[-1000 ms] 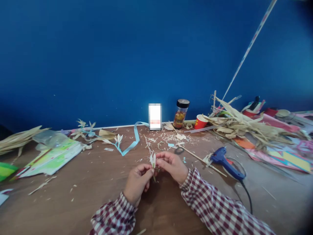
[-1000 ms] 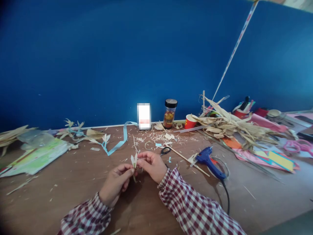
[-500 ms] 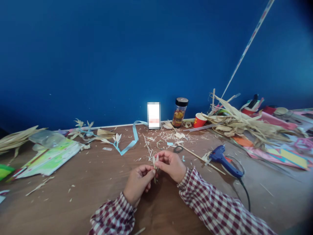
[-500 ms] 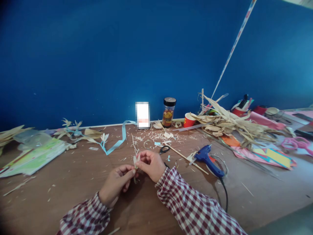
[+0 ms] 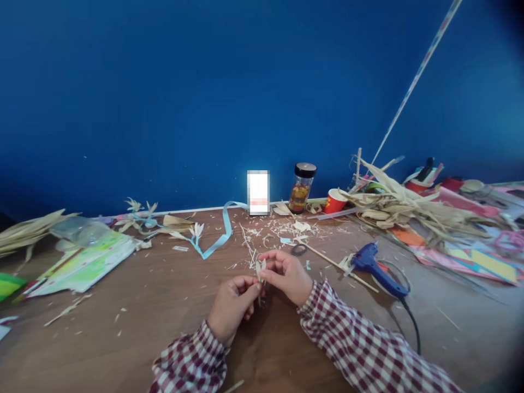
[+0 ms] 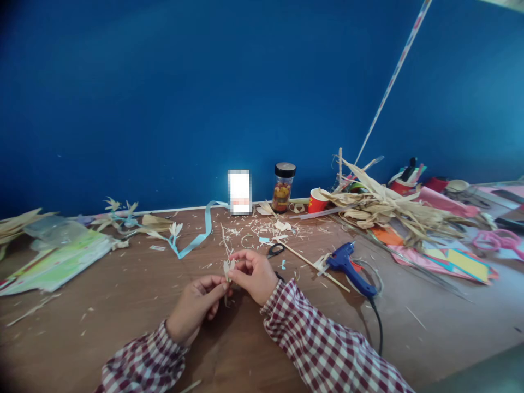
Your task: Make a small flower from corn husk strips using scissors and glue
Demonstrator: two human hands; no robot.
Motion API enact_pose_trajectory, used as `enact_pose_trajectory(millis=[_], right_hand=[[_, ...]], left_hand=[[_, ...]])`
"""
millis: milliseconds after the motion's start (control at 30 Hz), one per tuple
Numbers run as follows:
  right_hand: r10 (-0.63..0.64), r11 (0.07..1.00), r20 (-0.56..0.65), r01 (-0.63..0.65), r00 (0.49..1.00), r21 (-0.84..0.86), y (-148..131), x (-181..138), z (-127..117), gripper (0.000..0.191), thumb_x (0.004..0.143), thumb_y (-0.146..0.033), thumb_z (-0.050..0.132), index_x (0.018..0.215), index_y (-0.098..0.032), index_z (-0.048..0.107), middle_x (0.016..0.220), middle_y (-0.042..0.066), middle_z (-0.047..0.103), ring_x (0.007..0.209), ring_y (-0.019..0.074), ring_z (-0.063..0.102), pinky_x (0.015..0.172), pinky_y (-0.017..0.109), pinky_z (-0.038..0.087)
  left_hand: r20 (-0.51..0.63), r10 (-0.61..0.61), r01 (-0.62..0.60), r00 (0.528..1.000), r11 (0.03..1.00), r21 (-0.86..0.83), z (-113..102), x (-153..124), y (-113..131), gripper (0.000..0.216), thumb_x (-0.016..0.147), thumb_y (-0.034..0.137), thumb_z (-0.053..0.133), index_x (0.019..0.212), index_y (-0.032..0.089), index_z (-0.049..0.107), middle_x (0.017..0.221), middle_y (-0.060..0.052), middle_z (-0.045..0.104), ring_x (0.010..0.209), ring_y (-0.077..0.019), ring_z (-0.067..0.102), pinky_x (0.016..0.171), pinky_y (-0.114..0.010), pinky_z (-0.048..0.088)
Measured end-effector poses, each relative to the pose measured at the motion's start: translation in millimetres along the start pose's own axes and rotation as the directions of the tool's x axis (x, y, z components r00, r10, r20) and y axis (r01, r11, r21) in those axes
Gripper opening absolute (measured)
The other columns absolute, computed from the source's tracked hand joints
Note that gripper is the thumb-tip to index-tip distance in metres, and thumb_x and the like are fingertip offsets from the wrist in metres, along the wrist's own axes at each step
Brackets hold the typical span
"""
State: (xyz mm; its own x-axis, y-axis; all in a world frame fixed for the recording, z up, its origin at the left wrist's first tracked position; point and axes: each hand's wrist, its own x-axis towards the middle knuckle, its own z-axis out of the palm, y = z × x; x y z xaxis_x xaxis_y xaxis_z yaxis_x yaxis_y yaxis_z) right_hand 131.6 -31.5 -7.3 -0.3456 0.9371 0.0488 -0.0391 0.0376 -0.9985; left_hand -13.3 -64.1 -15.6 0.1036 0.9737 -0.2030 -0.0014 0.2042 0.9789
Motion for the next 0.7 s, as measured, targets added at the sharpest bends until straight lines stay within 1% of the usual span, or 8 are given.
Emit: enact_pose_trajectory(millis=[167, 300, 400, 567, 633, 700], right_hand=[[0.029, 0.999, 0.014, -0.029, 0.999, 0.023, -1.1, -0.2, 0.8, 0.028, 0.071, -0.028, 0.06, 0.096, -0.017, 0.053, 0.064, -0.002, 0.057, 0.053, 0.0088, 0.052, 0.051, 0.021, 0.04], [0.057, 0.997, -0.043, -0.055, 0.997, 0.045, -2.6, -0.1, 1.3, 0.024, 0.075, -0.033, 0.054, 0.092, -0.015, 0.055, 0.064, 0.0, 0.058, 0.057, 0.0092, 0.054, 0.048, 0.019, 0.039], [0.076, 0.996, -0.027, -0.074, 0.997, 0.052, -2.5, -0.1, 1.4, 0.025, 0.074, -0.03, 0.057, 0.094, -0.015, 0.053, 0.066, 0.0, 0.059, 0.058, 0.0097, 0.056, 0.049, 0.019, 0.04], [0.053, 0.989, 0.057, -0.06, 0.997, 0.132, 1.2, -0.9, 3.7, 0.034, 0.068, -0.026, 0.063, 0.096, -0.017, 0.047, 0.069, -0.001, 0.06, 0.057, 0.0118, 0.059, 0.058, 0.026, 0.046], [0.039, 0.989, 0.06, -0.048, 0.997, 0.14, 2.9, -1.5, 5.6, 0.035, 0.067, -0.026, 0.065, 0.096, -0.018, 0.046, 0.068, -0.002, 0.06, 0.057, 0.0121, 0.059, 0.058, 0.026, 0.046], [0.032, 0.993, 0.031, -0.036, 0.999, 0.116, 4.0, -2.2, 7.4, 0.035, 0.066, -0.026, 0.065, 0.094, -0.018, 0.047, 0.066, -0.003, 0.058, 0.056, 0.0118, 0.059, 0.056, 0.026, 0.046]], left_hand=[[0.0, 0.013, -0.013, 1.0, 1.0, -0.01, -0.6, -0.5, -1.0, 0.024, 0.068, 0.036, 0.059, 0.067, 0.012, 0.059, 0.052, 0.001, 0.057, 0.032, -0.0012, 0.035, 0.031, -0.013, 0.027], [-0.011, 0.02, -0.02, 1.0, 0.999, -0.043, -0.6, -0.9, -2.6, 0.023, 0.068, 0.035, 0.059, 0.071, 0.012, 0.059, 0.058, 0.0, 0.06, 0.033, -0.0011, 0.035, 0.032, -0.013, 0.027], [-0.028, 0.017, -0.019, 0.999, 0.999, -0.046, -0.6, -0.8, -3.2, 0.023, 0.068, 0.035, 0.059, 0.072, 0.012, 0.059, 0.059, 0.0, 0.059, 0.034, -0.0016, 0.036, 0.032, -0.014, 0.027], [-0.041, 0.015, -0.017, 0.999, 0.999, -0.044, -0.4, -1.4, -3.2, 0.024, 0.068, 0.037, 0.059, 0.07, 0.012, 0.06, 0.057, 0.001, 0.058, 0.035, -0.0026, 0.036, 0.033, -0.014, 0.028], [-0.056, 0.017, -0.018, 0.998, 1.0, -0.026, 0.3, -1.8, -3.4, 0.025, 0.067, 0.037, 0.059, 0.068, 0.012, 0.061, 0.053, 0.002, 0.055, 0.035, -0.0032, 0.037, 0.034, -0.015, 0.028], [-0.073, 0.017, -0.018, 0.997, 1.0, -0.007, 1.1, -2.3, -3.7, 0.025, 0.067, 0.037, 0.06, 0.069, 0.013, 0.062, 0.047, 0.004, 0.052, 0.035, -0.0038, 0.037, 0.034, -0.015, 0.028]])
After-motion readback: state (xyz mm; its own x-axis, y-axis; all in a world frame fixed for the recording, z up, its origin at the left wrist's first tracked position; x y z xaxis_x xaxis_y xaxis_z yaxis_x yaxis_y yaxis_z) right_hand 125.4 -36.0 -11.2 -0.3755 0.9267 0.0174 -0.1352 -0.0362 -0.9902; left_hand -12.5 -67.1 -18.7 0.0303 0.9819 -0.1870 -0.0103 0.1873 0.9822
